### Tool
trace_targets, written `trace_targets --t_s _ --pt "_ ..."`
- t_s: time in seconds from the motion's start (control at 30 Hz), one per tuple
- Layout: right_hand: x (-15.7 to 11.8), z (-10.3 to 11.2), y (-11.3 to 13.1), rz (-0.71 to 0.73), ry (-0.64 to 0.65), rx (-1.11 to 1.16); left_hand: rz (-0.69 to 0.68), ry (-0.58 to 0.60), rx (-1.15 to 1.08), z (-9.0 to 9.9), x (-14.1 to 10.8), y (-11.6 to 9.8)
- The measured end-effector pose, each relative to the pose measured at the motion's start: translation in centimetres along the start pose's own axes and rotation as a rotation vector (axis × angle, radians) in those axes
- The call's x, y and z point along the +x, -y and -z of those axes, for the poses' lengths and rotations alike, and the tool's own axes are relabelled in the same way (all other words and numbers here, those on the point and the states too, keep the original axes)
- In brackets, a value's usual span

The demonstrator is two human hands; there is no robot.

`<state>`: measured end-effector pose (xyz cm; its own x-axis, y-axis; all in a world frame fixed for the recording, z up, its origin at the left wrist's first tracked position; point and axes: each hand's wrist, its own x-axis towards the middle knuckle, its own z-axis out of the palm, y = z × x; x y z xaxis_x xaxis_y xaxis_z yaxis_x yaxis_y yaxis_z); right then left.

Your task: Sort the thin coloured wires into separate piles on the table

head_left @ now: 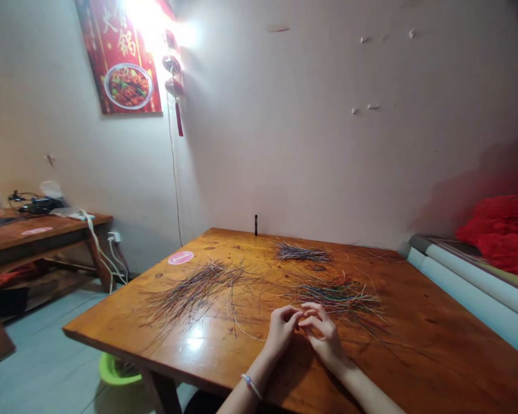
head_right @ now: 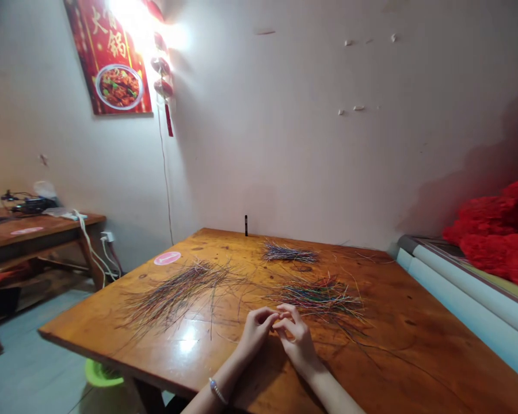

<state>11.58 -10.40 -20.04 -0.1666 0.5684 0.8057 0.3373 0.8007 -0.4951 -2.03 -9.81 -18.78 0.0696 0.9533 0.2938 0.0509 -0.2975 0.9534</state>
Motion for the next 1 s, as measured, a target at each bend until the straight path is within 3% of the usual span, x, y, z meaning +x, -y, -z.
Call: trace_targets --t_s 0.2,0.47,0.8,1.0 --pt "-0.4 0.6 -0.3 0.030 0.016 -0.006 0.003 0.110 0.014 -0.4 0.2 0.5" --pt "-0.5 1.2 -1.1 0.027 -0.020 -0.050 -0.015 0.170 0.077 0.3 -0.2 0.3" --pt "-0.7 1.0 -1.3 0.025 -0.053 -0.145 -0.024 0.095 0.128 0.6 -0.4 0.6" --pt "-0.5 0.9 -1.4 -0.005 -0.114 -0.170 0.029 0.056 0.024 1.0 -0.1 0.5"
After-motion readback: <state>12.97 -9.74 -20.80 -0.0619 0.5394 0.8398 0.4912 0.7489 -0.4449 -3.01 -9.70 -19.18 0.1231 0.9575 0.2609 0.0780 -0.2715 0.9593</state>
